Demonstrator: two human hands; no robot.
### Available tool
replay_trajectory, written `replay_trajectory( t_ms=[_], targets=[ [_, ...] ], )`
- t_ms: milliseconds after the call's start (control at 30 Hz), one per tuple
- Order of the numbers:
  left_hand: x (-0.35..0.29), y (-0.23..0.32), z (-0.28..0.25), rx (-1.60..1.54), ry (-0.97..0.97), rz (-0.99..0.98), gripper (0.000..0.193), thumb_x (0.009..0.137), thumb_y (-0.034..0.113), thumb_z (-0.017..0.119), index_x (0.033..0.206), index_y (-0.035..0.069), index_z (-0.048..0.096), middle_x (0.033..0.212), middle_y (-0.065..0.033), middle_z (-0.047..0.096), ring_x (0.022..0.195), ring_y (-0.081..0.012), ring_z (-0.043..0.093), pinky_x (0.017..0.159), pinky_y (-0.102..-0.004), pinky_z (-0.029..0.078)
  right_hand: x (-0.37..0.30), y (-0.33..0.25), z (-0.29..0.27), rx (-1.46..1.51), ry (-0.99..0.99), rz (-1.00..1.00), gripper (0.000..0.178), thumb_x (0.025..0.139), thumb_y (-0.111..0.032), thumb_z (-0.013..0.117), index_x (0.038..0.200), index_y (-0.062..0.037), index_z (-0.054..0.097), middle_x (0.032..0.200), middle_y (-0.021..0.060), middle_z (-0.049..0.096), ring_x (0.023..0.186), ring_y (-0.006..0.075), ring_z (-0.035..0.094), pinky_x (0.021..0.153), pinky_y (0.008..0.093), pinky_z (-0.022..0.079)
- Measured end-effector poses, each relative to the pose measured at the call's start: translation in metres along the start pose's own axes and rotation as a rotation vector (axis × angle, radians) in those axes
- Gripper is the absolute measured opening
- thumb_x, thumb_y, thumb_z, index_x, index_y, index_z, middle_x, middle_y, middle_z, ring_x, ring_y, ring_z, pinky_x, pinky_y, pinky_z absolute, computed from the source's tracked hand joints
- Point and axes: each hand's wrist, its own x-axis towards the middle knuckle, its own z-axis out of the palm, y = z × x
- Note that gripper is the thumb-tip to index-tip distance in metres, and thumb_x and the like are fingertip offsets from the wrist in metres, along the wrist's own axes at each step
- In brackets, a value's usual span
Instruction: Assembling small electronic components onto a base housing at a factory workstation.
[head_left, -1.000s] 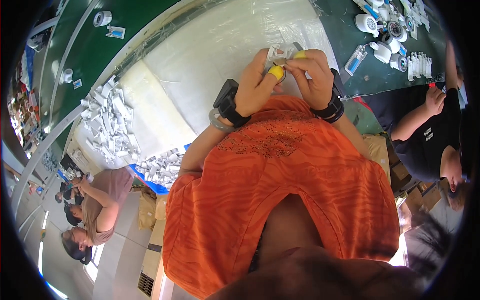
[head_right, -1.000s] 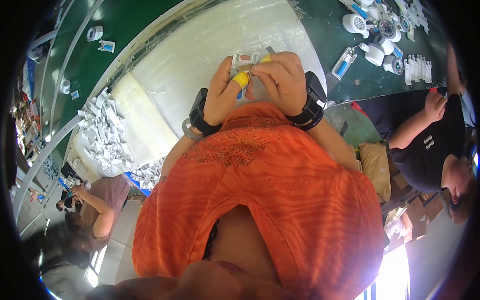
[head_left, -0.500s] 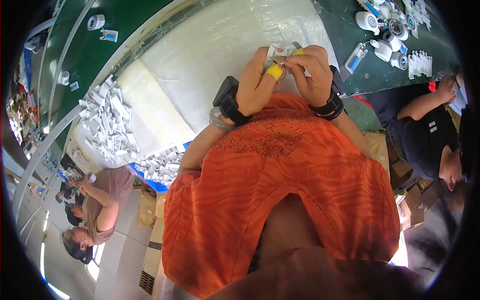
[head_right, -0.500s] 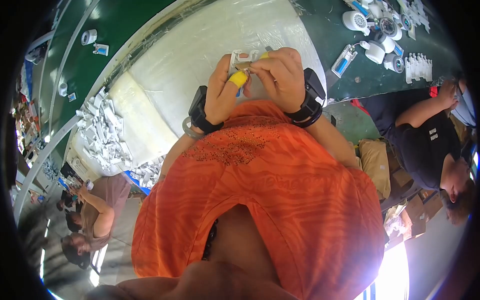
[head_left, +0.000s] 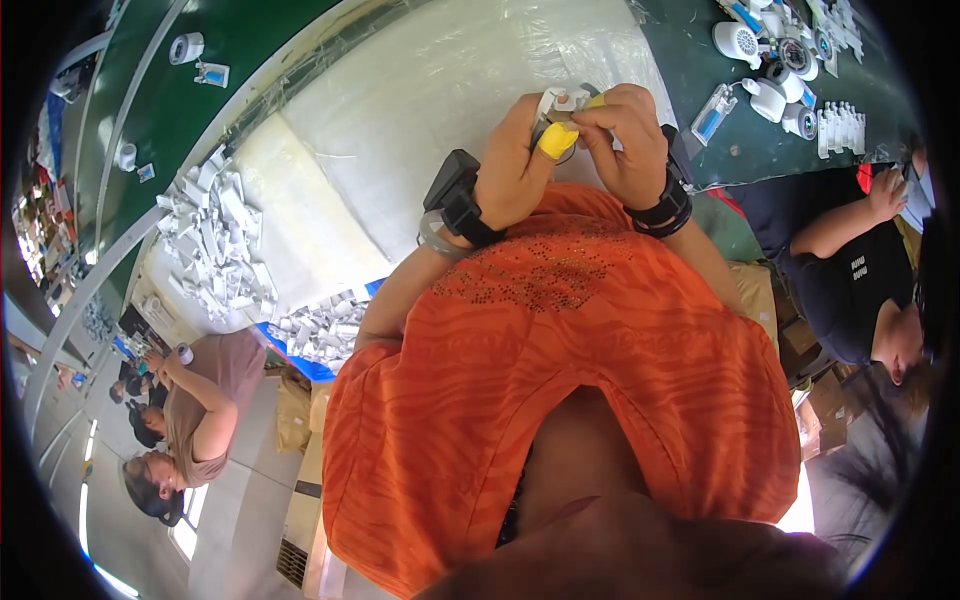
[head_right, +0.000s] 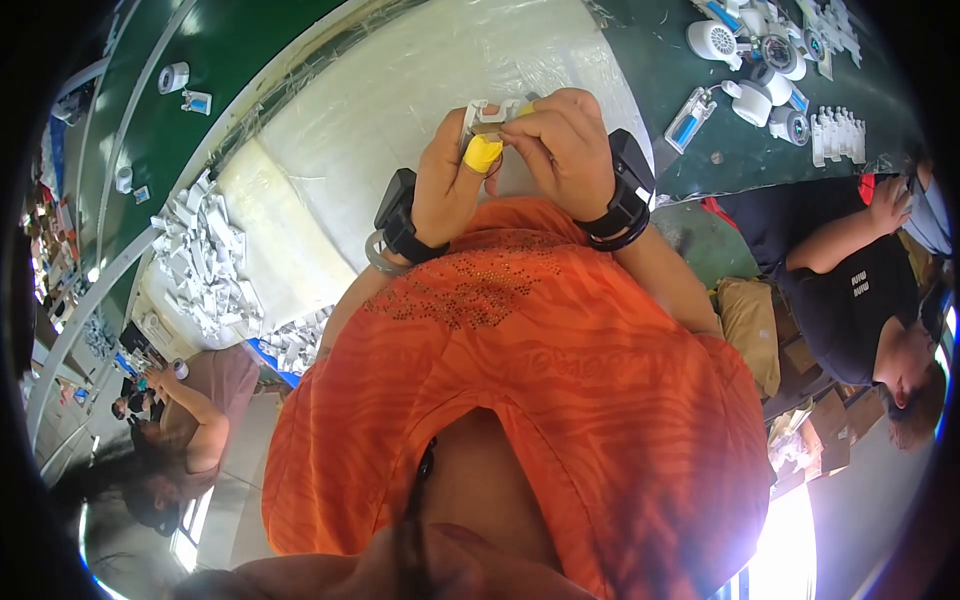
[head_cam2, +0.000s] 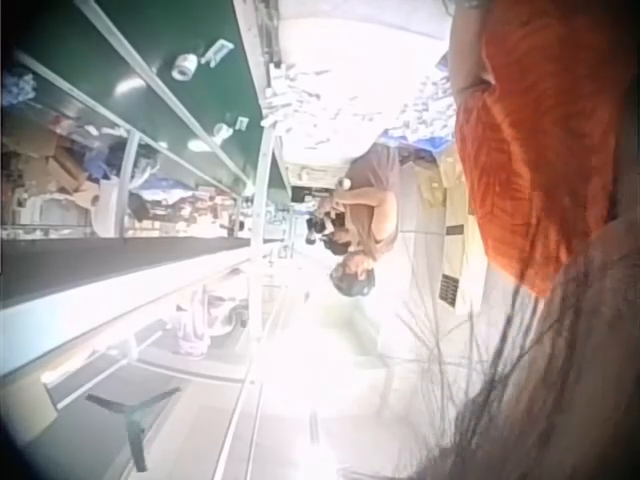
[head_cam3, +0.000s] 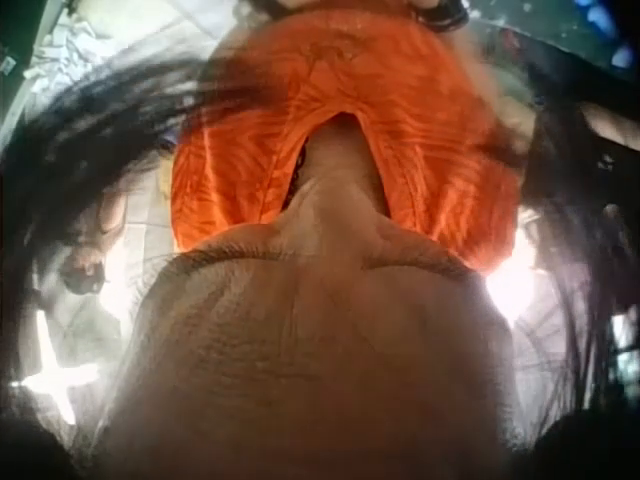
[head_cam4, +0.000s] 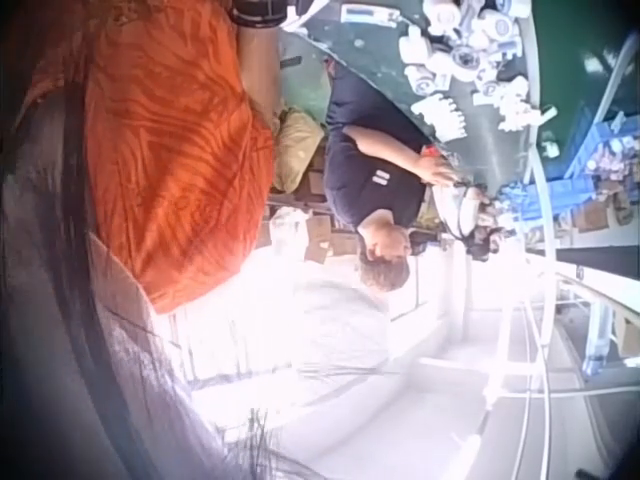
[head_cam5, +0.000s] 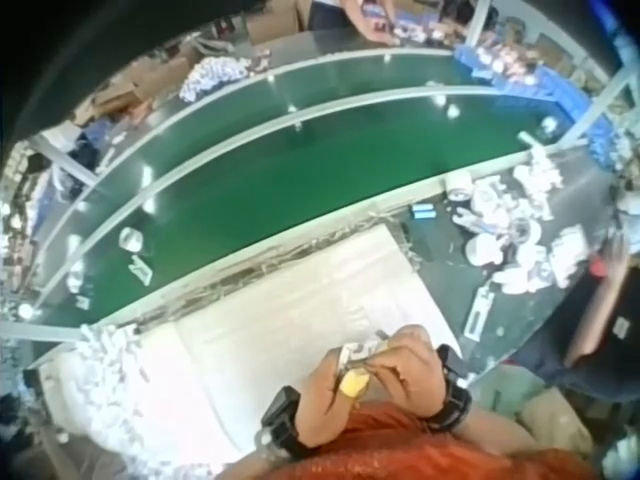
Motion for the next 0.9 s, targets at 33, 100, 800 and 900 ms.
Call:
replay_trajectory(
  t_ms=[33,100,800,900],
  targets=[
    [0.000,0.000,0.000,0.000,0.002,-0.001,0.026,0.102,0.015,0.045,0.124,0.001,0.047,0.084,-0.0030,0.054,0.067,-0.0074,0.049,0.056,-0.0228,0.044,0.000,0.000,0.001,0.006,0.005,0.001,0.019,0.074,-0.002,0.074,0.090,-0.0105,0.067,0.085,0.0045,0.063,0.083,0.0258,0.057,0.078,0.0351,0.043],
    [-0.001,0.000,0.001,0.015,0.032,-0.010,0.024,0.102,0.015,0.045,0.122,0.001,0.049,0.081,-0.0022,0.053,0.066,-0.0067,0.048,0.055,-0.0225,0.044,0.000,-0.002,0.002,0.012,0.009,0.003,0.019,0.074,-0.002,0.073,0.090,-0.0103,0.067,0.085,0.0046,0.063,0.082,0.0257,0.058,0.078,0.0350,0.043],
    [0.006,0.021,-0.004,-0.233,-0.181,-0.107,0.030,0.102,0.013,0.040,0.129,0.002,0.047,0.102,-0.0089,0.063,0.072,-0.0095,0.054,0.064,-0.0241,0.048,-0.007,0.046,0.002,0.992,-0.353,0.712,0.053,0.086,-0.013,0.066,0.135,-0.0027,0.047,0.115,0.0041,0.054,0.106,0.0103,0.050,0.085,0.0267,0.045],
    [0.000,0.016,-0.006,-0.282,-0.063,-0.137,0.028,0.102,0.016,0.043,0.126,0.002,0.047,0.103,-0.0117,0.063,0.074,-0.0115,0.057,0.067,-0.0263,0.049,-0.001,0.034,0.002,0.525,-0.211,0.613,0.053,0.079,-0.020,0.075,0.125,-0.0050,0.053,0.107,0.0082,0.058,0.094,0.0170,0.058,0.079,0.0289,0.049]
  ],
)
